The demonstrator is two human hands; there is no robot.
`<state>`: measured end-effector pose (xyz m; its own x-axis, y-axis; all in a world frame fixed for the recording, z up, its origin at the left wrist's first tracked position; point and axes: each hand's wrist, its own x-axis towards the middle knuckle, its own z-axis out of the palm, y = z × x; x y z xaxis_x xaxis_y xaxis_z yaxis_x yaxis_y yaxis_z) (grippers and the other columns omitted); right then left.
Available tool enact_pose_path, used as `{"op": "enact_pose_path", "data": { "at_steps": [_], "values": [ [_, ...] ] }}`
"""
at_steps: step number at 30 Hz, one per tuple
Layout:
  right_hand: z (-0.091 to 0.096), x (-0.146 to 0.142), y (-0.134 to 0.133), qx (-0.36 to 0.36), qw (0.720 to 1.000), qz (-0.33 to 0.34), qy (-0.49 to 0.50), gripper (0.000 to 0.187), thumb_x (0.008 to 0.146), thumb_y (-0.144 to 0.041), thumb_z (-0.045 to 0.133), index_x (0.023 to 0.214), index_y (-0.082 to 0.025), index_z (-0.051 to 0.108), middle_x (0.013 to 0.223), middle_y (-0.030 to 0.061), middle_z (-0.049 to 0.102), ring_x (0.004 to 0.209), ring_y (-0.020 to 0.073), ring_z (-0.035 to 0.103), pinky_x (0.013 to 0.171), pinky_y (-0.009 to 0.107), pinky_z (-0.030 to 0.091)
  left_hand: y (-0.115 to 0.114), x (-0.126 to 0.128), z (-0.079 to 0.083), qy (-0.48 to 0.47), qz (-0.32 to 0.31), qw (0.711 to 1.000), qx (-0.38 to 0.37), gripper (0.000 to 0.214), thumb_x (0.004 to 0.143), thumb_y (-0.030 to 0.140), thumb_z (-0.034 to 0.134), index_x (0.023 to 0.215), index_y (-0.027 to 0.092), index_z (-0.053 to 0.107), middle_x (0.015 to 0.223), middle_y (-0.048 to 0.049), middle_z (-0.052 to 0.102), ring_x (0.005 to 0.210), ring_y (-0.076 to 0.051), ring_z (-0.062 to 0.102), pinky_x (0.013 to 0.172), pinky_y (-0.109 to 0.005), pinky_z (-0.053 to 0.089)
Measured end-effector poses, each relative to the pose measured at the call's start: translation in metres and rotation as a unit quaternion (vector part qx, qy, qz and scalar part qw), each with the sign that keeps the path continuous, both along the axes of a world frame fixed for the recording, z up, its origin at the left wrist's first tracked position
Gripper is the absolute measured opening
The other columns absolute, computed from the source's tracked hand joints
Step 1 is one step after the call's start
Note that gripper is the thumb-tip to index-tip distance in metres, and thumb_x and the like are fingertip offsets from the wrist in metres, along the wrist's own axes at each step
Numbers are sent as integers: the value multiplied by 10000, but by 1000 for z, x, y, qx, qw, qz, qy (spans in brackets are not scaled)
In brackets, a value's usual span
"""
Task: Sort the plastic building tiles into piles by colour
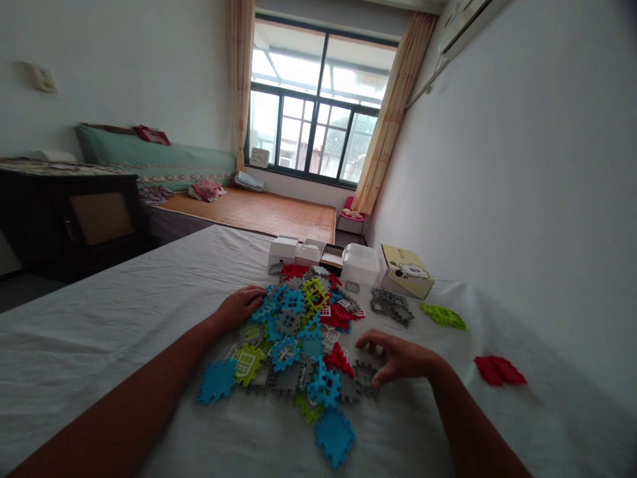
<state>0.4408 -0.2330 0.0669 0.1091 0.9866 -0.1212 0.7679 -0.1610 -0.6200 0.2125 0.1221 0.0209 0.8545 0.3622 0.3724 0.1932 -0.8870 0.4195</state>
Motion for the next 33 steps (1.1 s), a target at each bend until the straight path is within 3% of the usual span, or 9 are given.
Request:
{"op": "enact_pose_path", "data": {
  "at_steps": [3,9,16,22,28,33],
  "values": [
    [2,-10,0,-9,999,18,-36,696,491,-481,751,1105,-256,514,1064,26,522,911,171,514,798,264,436,0,0,0,4,-5,1000,4,398,807,378,371,1044,183,626,1110,-48,607,1017,-191,553,911,-272,404],
    [-1,-5,3,10,998,30,-48,447,593,-451,698,970,-238,586,953,7,550,851,153,520,744,243,431,2,1,-1,8,1,1000,9,386,812,384,371,1046,208,623,1113,-32,605,1025,-189,546,905,-273,406],
    [-1,-9,3,-12,999,4,-42,587,515,-444,746,1021,-227,542,977,12,547,848,153,514,734,239,432,0,0,0,11,-2,1000,12,380,815,366,368,1046,198,619,1115,-38,603,1026,-182,545,917,-267,397],
    [-5,2,2,6,999,-22,-38,295,677,-370,637,897,-188,559,831,4,575,750,127,519,675,231,426,2,0,-2,11,-4,1000,12,381,817,364,369,1054,195,614,1116,-35,604,1028,-178,545,927,-266,392],
    [-2,-5,2,-28,999,-31,-31,584,523,-463,740,1008,-215,532,932,12,555,810,151,524,707,248,434,2,0,-2,11,-2,1000,13,369,815,356,375,1050,204,615,1119,-29,603,1029,-175,545,918,-258,398],
    [-9,-11,4,21,996,-2,-83,508,560,-385,721,1007,-228,539,941,9,550,812,150,520,723,256,430,-1,0,1,14,4,1000,16,376,813,353,375,1048,188,618,1119,-37,603,1025,-178,548,911,-256,403]
  ]
}}
